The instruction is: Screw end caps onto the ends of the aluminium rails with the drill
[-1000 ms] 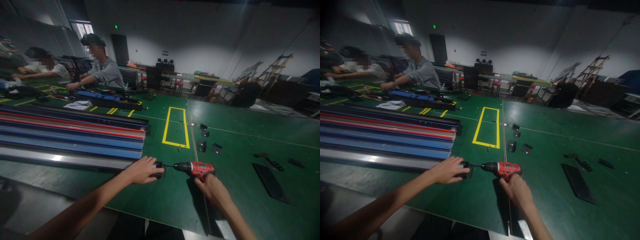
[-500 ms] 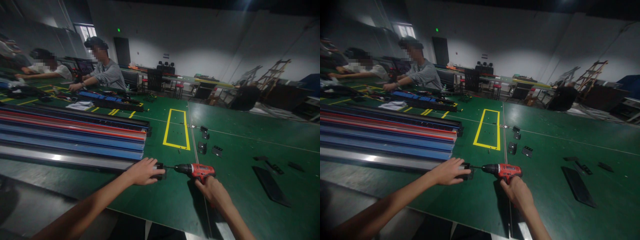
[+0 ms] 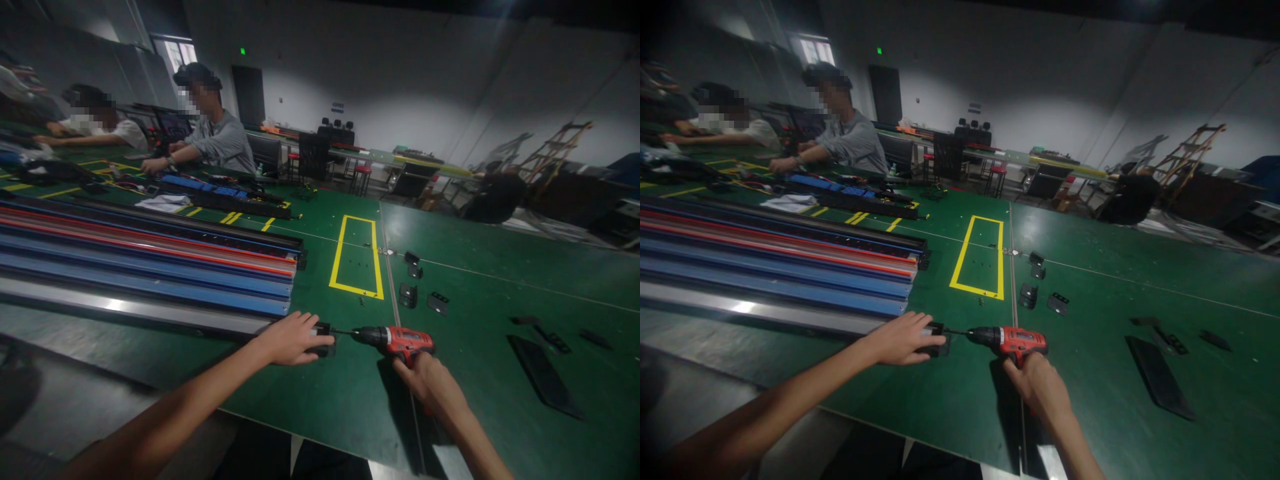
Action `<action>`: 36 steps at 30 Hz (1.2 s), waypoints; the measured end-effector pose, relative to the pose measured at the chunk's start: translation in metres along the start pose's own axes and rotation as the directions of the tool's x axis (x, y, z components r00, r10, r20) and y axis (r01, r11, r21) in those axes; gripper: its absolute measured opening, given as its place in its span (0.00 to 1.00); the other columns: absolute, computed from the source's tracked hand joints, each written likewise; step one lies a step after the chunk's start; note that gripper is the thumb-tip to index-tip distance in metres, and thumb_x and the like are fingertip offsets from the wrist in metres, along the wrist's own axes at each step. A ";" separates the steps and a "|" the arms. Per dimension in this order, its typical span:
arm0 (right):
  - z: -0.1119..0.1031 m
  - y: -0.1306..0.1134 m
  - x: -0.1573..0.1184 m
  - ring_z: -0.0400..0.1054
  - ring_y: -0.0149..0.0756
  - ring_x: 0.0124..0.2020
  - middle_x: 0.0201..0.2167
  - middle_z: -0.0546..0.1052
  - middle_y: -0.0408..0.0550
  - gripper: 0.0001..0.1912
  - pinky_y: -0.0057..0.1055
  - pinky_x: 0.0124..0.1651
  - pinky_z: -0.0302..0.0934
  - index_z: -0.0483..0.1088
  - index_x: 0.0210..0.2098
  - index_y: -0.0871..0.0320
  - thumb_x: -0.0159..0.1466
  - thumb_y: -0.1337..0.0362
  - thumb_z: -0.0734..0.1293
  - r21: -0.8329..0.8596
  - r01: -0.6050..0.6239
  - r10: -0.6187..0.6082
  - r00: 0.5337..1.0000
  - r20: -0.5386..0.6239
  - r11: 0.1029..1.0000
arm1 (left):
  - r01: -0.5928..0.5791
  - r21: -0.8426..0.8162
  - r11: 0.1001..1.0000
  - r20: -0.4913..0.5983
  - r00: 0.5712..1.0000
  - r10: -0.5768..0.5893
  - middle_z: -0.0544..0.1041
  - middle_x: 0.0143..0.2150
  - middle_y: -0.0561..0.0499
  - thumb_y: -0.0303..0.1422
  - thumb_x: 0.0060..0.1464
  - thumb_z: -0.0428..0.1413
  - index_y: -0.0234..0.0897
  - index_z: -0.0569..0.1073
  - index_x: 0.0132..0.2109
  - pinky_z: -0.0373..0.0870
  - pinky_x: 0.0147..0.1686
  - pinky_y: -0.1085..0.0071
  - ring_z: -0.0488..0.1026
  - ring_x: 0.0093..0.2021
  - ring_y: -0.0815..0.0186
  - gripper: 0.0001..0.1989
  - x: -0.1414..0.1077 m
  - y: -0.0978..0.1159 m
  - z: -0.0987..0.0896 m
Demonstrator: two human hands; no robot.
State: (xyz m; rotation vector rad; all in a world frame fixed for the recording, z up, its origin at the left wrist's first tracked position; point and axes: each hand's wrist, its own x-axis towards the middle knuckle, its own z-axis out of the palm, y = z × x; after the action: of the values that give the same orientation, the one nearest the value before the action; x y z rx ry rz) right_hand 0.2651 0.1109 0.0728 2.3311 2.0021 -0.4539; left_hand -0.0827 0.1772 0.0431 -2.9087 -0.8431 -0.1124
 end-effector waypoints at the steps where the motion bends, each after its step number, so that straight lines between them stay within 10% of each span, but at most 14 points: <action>1: -0.002 -0.001 -0.001 0.80 0.47 0.36 0.35 0.81 0.58 0.20 0.34 0.38 0.65 0.77 0.40 0.60 0.69 0.50 0.62 -0.002 -0.002 0.002 1.000 0.009 1.000 | 0.001 -0.003 1.000 -0.001 1.000 -0.001 0.73 0.52 0.42 0.48 0.65 0.57 0.57 0.64 0.68 0.68 0.43 0.61 0.73 0.45 0.52 0.27 0.000 0.000 0.000; 36: 0.001 0.002 0.003 0.80 0.49 0.36 0.33 0.82 0.59 0.22 0.35 0.36 0.63 0.74 0.36 0.60 0.70 0.48 0.59 0.052 -0.035 0.033 0.998 0.049 0.998 | -0.013 -0.012 1.000 -0.011 1.000 0.013 0.73 0.50 0.43 0.47 0.66 0.56 0.54 0.67 0.66 0.66 0.42 0.63 0.72 0.43 0.54 0.24 0.000 -0.002 0.004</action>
State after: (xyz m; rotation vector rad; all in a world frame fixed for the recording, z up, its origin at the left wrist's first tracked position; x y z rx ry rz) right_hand 0.2671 0.1130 0.0706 2.3567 1.9499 -0.5613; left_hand -0.0836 0.1794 0.0393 -2.9212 -0.8247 -0.1328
